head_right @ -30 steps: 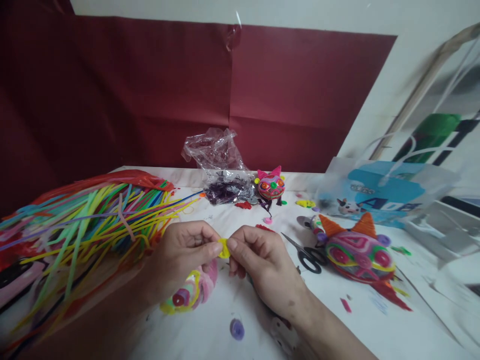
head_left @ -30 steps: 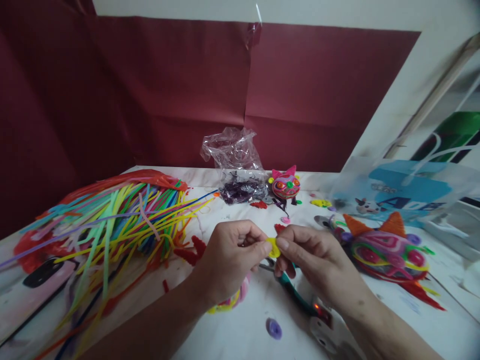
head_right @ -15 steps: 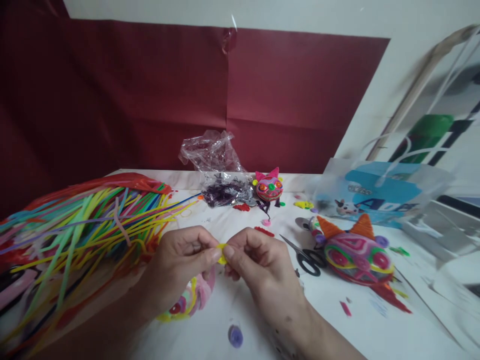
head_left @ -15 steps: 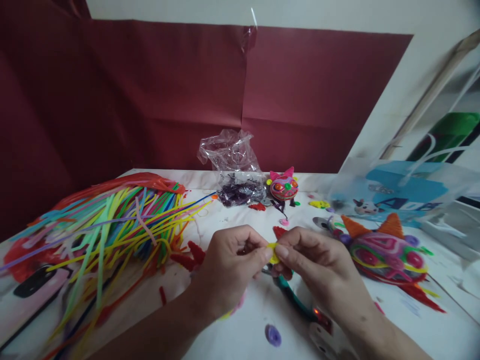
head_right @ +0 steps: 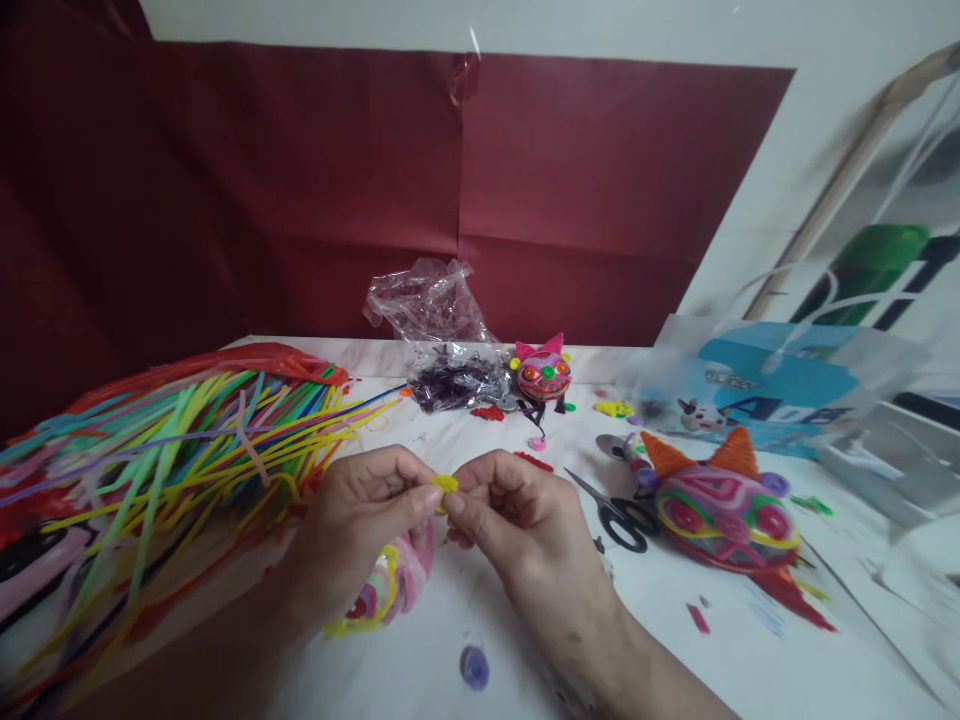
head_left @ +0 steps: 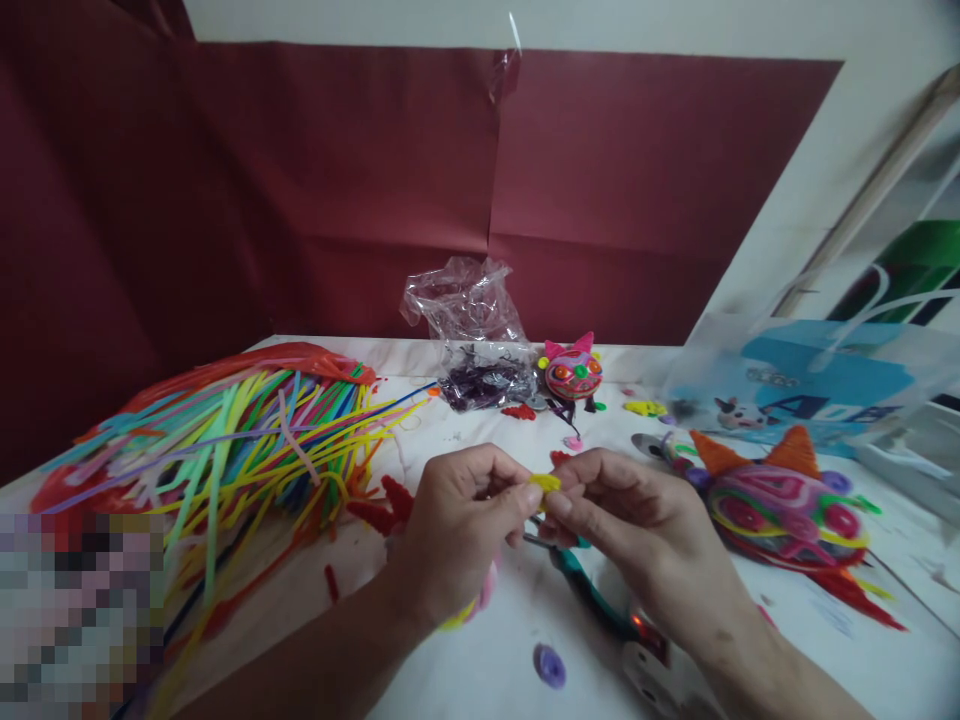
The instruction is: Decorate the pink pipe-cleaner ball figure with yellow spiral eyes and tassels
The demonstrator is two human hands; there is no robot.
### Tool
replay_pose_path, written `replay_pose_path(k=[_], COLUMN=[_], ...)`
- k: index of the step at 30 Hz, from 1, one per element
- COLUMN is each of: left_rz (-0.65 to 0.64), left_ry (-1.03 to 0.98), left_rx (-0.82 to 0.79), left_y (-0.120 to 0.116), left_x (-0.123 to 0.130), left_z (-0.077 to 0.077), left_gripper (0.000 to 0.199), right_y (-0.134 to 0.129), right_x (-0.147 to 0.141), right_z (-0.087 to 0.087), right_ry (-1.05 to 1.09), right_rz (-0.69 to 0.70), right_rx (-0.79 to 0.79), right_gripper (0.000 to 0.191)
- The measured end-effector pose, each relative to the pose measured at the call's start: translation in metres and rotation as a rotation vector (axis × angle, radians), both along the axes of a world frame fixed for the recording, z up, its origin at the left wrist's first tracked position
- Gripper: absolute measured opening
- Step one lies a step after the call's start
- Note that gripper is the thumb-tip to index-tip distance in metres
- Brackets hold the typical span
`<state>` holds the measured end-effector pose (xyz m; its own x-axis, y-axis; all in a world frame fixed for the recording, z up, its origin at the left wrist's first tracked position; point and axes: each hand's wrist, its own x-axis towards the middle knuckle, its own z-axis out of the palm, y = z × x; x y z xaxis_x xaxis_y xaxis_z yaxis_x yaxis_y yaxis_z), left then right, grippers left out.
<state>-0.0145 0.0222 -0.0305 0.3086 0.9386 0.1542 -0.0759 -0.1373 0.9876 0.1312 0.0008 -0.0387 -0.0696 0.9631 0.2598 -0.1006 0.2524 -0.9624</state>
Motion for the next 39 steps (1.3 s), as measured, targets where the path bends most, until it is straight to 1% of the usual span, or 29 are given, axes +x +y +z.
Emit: replay_pose_path(k=[3, 5, 8, 10, 14, 17, 20, 23, 25, 28, 30, 32, 36, 39], left_rz=[-0.006, -0.002, -0.034, -0.067, -0.081, -0.036, 0.008, 0.038, 0.061, 0.025, -0.012, -0.02, 0.007, 0.069], left_ry=[-0.048, -0.039, 0.019, 0.04, -0.018, -0.023, -0.004, 0.023, 0.03, -0.028, -0.067, -0.076, -0.07, 0.011], left_rx=[-0.041, -0.056, -0.047, -0.031, -0.015, -0.002, 0.004, 0.02, 0.042, 0.082, 0.114, 0.134, 0.135, 0.156], left_y=[0.001, 0.001, 0.001, 0.0, -0.002, -0.001, 0.003, 0.004, 0.003, 0.001, -0.001, -0.001, -0.001, -0.001], left_x=[0.002, 0.001, -0.002, -0.003, -0.001, 0.001, 0.0, -0.001, -0.001, 0.002, 0.003, 0.004, 0.003, -0.001], left_z=[-0.003, -0.003, 0.002, 0.006, 0.008, 0.004, 0.0, 0.001, 0.003, 0.003, 0.001, -0.002, -0.003, 0.0], left_gripper=[0.018, 0.018, 0.013, 0.01, 0.011, 0.012, 0.012, 0.013, 0.013, 0.013, 0.014, 0.014, 0.014, 0.013], right_y=[0.001, 0.001, 0.002, 0.002, 0.004, 0.005, 0.007, 0.008, 0.008, 0.008, 0.008, 0.008, 0.008, 0.01], right_x=[0.0, 0.002, 0.006, 0.009, 0.009, 0.003, -0.002, -0.003, -0.002, 0.0, 0.0, -0.001, -0.004, 0.002], right_z=[0.002, 0.004, 0.007, 0.007, 0.0, -0.007, -0.009, -0.007, -0.005, -0.003, -0.003, -0.004, -0.005, 0.0], right_ry=[-0.003, -0.022, -0.093, -0.101, 0.012, 0.12, 0.2, 0.209, 0.233, 0.317, 0.357, 0.369, 0.36, 0.319], right_rz=[0.01, 0.026, 0.073, 0.113, 0.16, 0.124, 0.096, 0.101, 0.146, 0.243, 0.271, 0.266, 0.25, 0.264], right_rx=[-0.012, -0.02, -0.035, -0.057, -0.084, -0.06, -0.049, -0.076, -0.136, -0.252, -0.286, -0.288, -0.273, -0.259], right_gripper=[0.024, 0.025, 0.028, 0.028, 0.022, 0.021, 0.02, 0.019, 0.02, 0.021, 0.021, 0.022, 0.021, 0.023])
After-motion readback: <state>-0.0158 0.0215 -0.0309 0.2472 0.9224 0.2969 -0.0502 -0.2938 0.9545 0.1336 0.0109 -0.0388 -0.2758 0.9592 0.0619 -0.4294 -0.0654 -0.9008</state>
